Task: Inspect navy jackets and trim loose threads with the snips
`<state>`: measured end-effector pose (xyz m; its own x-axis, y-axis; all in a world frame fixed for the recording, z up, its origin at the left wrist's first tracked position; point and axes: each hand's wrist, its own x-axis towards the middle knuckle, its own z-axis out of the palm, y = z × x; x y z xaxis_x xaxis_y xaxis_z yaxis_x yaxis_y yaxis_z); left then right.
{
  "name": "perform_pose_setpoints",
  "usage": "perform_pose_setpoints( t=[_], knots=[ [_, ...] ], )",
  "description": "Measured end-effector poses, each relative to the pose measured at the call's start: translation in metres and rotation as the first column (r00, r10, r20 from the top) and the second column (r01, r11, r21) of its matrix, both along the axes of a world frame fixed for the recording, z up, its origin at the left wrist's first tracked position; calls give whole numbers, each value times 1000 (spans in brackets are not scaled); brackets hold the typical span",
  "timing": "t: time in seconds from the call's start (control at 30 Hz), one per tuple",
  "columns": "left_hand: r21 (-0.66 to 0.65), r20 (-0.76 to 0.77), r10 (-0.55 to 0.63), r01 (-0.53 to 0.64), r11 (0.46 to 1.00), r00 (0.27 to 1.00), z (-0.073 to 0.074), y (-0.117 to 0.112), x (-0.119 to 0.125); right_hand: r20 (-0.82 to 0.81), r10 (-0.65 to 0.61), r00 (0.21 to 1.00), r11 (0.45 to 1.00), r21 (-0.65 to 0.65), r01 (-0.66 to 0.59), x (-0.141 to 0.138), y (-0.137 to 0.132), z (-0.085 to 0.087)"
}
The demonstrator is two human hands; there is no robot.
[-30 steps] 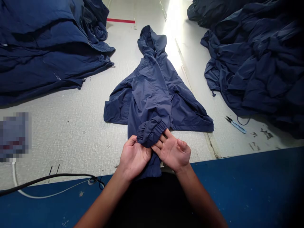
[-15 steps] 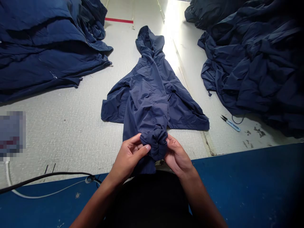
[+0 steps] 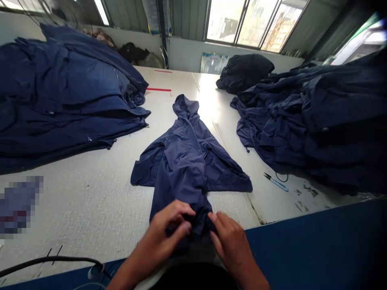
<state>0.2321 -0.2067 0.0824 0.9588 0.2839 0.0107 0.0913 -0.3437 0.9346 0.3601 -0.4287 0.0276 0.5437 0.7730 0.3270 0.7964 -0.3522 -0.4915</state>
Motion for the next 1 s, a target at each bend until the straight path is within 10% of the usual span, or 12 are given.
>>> perform_pose_setpoints(
  t=[0.1,0.17,0.23,0.47,0.53,0.63,0.73,0.87,1.0],
  knots=[
    [475,13,428,-383,792,903,-14,52,-1,-158,70,985,996,-50,-79,20,-17,7],
    [708,6,606,-432,559,795,-24,88,5,-180,-88,980,995,20,93,47,-15,11],
    [804,-76,688,-363,470,722,-31,114,14,-135,-321,937,942,58,331,83,-2,14],
    [725,-177,647,-346,596,742,-25,122,12,-220,-400,890,912,-1,409,148,45,4],
    [687,-153,624,-371,624,766,-15,101,13,-279,-339,898,930,45,365,138,52,10],
    [382,-11,451,-413,827,893,6,45,26,-386,-134,913,973,121,194,109,62,38],
    [-20,84,109,-107,994,990,26,-9,26,-586,168,793,986,105,-131,75,63,70],
    [-277,14,-239,234,932,971,48,-20,-1,-683,184,707,972,18,-235,45,53,74],
    [161,35,228,-231,960,973,83,23,38,-587,91,805,995,80,-54,25,49,39]
  ],
)
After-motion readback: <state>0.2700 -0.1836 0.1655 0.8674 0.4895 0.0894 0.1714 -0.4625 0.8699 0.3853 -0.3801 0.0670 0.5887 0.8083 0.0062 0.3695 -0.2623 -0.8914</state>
